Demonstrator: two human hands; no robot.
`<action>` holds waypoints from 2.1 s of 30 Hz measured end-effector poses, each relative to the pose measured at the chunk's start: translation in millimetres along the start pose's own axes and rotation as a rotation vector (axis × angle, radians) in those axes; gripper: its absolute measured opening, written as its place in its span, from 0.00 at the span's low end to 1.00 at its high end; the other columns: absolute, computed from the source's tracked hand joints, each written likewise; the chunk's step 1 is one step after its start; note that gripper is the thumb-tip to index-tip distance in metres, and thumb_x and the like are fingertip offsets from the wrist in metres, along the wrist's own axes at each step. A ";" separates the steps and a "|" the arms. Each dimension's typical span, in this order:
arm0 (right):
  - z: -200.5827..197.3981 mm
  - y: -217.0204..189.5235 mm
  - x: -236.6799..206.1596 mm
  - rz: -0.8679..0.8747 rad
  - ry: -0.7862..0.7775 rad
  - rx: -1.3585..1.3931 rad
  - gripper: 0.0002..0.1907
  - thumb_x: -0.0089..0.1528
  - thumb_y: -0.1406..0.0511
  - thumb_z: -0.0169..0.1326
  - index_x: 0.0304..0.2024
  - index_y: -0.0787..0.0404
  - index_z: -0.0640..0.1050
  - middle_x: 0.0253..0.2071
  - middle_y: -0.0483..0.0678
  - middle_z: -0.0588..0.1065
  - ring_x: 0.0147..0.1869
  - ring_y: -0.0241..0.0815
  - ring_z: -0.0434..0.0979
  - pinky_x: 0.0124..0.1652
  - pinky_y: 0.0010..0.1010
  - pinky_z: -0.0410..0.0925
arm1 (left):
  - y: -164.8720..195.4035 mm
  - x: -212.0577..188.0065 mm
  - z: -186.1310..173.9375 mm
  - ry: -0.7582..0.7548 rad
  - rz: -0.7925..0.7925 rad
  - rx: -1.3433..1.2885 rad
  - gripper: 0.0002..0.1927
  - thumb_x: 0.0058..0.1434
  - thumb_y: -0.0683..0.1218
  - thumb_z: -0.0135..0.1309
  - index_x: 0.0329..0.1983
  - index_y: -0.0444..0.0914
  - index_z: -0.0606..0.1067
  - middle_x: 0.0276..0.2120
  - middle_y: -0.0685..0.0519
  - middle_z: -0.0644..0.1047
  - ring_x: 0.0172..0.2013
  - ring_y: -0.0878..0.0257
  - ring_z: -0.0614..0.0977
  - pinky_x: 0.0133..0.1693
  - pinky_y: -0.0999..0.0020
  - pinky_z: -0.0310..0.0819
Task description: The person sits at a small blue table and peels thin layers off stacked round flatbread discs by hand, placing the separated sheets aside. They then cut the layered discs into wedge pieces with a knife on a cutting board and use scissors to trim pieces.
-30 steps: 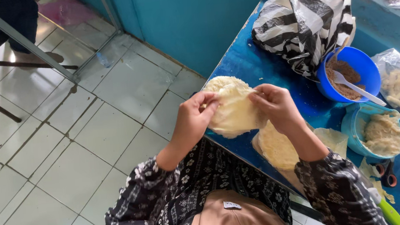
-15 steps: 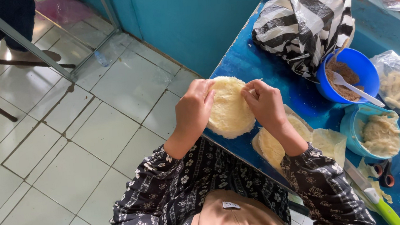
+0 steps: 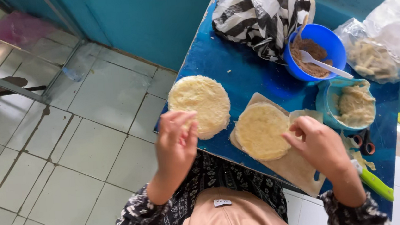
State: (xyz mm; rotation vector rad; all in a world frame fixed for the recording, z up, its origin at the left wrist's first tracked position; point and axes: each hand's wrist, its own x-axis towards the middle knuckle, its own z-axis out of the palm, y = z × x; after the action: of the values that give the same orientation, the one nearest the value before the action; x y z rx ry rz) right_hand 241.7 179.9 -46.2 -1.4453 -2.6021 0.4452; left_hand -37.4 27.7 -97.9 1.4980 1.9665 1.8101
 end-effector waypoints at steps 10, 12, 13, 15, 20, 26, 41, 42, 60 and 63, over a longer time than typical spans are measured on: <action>19.7 23.6 -37.2 -0.192 0.381 0.378 0.06 0.60 0.70 0.60 0.39 0.64 0.77 0.38 0.51 0.76 0.39 0.46 0.79 0.40 0.32 0.72 | 27.6 -32.6 110.4 -0.653 -0.720 -0.986 0.16 0.71 0.46 0.51 0.60 0.39 0.74 0.49 0.55 0.81 0.45 0.72 0.83 0.47 0.77 0.79; 22.2 8.3 -44.5 -0.372 0.382 0.296 0.10 0.53 0.71 0.62 0.36 0.62 0.77 0.37 0.50 0.76 0.43 0.48 0.79 0.43 0.34 0.72 | 24.9 -37.0 125.5 -0.710 -0.988 -1.305 0.18 0.72 0.48 0.50 0.63 0.38 0.71 0.52 0.55 0.79 0.49 0.71 0.83 0.50 0.75 0.78; 22.9 0.5 -47.8 -0.433 0.294 0.291 0.10 0.53 0.71 0.63 0.37 0.61 0.79 0.37 0.50 0.77 0.43 0.49 0.78 0.43 0.36 0.72 | 24.2 -40.1 130.4 -0.698 -1.042 -1.426 0.18 0.74 0.47 0.51 0.63 0.35 0.70 0.51 0.53 0.78 0.48 0.68 0.82 0.49 0.72 0.78; 21.7 -11.9 -52.4 -0.556 0.114 0.277 0.10 0.53 0.71 0.66 0.38 0.61 0.81 0.38 0.50 0.79 0.43 0.50 0.77 0.44 0.39 0.71 | 22.5 -43.3 135.6 -0.657 -1.057 -1.450 0.17 0.74 0.46 0.52 0.62 0.34 0.70 0.50 0.52 0.78 0.47 0.66 0.81 0.48 0.69 0.78; 6.8 -7.4 -32.6 -0.418 0.331 0.492 0.22 0.57 0.67 0.64 0.53 0.63 0.76 0.53 0.53 0.76 0.58 0.50 0.76 0.55 0.38 0.69 | 27.8 -36.7 117.2 -0.592 -0.535 -0.861 0.13 0.73 0.41 0.49 0.58 0.33 0.75 0.44 0.54 0.80 0.44 0.71 0.79 0.46 0.74 0.75; 32.9 17.6 13.9 -0.313 -0.477 1.253 0.24 0.59 0.69 0.65 0.56 0.70 0.74 0.50 0.49 0.77 0.55 0.39 0.74 0.53 0.32 0.68 | 41.3 0.2 65.1 -0.682 -0.184 -0.607 0.09 0.70 0.40 0.52 0.52 0.32 0.76 0.35 0.53 0.81 0.35 0.72 0.81 0.35 0.75 0.78; 70.3 -62.7 83.4 0.018 -0.218 1.278 0.07 0.67 0.68 0.54 0.43 0.67 0.79 0.31 0.45 0.77 0.26 0.32 0.76 0.25 0.24 0.70 | -12.7 37.2 2.7 -0.214 -0.341 0.073 0.10 0.70 0.44 0.57 0.40 0.30 0.77 0.25 0.41 0.78 0.24 0.54 0.81 0.30 0.63 0.71; 70.0 -68.9 89.0 -0.038 -0.137 1.145 0.07 0.68 0.68 0.54 0.43 0.68 0.79 0.28 0.44 0.77 0.23 0.31 0.75 0.23 0.23 0.68 | -17.4 39.1 3.5 -0.145 -0.259 0.040 0.09 0.70 0.44 0.57 0.43 0.31 0.76 0.29 0.42 0.79 0.27 0.54 0.82 0.31 0.64 0.74; 73.1 -78.7 115.3 -0.059 -0.057 0.897 0.05 0.65 0.68 0.58 0.38 0.66 0.78 0.21 0.40 0.71 0.19 0.26 0.65 0.18 0.22 0.56 | -30.6 55.4 0.7 -0.056 -0.212 0.046 0.09 0.67 0.44 0.57 0.44 0.33 0.79 0.36 0.47 0.80 0.33 0.56 0.84 0.35 0.66 0.77; 85.3 -77.6 117.4 -0.183 0.054 0.684 0.06 0.64 0.68 0.61 0.38 0.66 0.79 0.23 0.40 0.72 0.26 0.25 0.65 0.25 0.21 0.61 | -31.6 53.1 3.3 -0.023 -0.154 0.119 0.08 0.67 0.44 0.56 0.44 0.35 0.79 0.38 0.49 0.80 0.34 0.55 0.84 0.36 0.65 0.78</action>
State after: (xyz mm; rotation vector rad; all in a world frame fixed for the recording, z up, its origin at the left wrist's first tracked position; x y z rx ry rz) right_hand 94.8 224.3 -105.7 -0.9596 -2.1709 1.1078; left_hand -81.2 71.3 -96.1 1.3481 2.1468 1.6344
